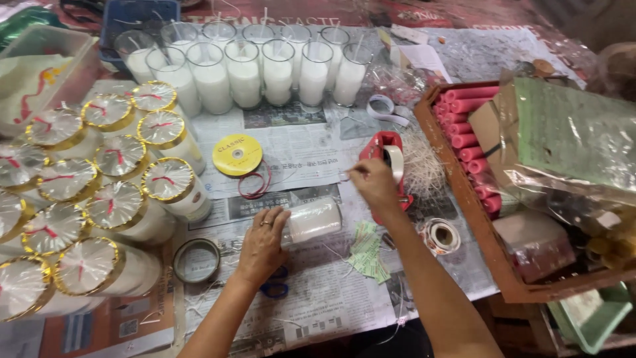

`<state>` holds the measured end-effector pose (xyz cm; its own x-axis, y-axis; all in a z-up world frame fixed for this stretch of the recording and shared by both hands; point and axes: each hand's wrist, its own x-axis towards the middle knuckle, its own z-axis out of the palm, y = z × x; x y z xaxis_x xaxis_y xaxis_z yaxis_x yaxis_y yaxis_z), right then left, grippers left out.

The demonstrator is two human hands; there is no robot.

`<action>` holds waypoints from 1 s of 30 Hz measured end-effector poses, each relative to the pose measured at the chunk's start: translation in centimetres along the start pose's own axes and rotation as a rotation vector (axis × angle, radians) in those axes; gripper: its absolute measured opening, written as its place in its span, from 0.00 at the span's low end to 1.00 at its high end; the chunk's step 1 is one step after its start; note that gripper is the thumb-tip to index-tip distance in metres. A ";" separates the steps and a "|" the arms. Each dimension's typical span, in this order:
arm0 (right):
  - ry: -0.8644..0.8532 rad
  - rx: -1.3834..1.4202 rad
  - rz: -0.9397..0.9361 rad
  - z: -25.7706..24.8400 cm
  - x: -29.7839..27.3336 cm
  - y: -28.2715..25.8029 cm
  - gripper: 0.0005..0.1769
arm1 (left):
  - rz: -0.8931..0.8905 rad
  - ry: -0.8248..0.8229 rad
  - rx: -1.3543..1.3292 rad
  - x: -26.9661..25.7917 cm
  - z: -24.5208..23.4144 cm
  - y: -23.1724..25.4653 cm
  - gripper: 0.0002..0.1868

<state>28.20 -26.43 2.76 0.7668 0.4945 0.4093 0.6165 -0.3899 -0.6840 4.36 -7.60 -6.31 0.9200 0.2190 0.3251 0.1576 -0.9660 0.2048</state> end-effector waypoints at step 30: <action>0.044 0.837 0.975 -6.0 -11.8 9.6 0.09 | -0.002 -0.007 0.030 0.2 -0.1 0.3 0.51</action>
<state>26.15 -40.65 -4.98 0.8500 0.2500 -0.4636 -0.4871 0.0381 -0.8725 4.54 -7.89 -6.08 0.9221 0.2202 0.3182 0.1703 -0.9693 0.1774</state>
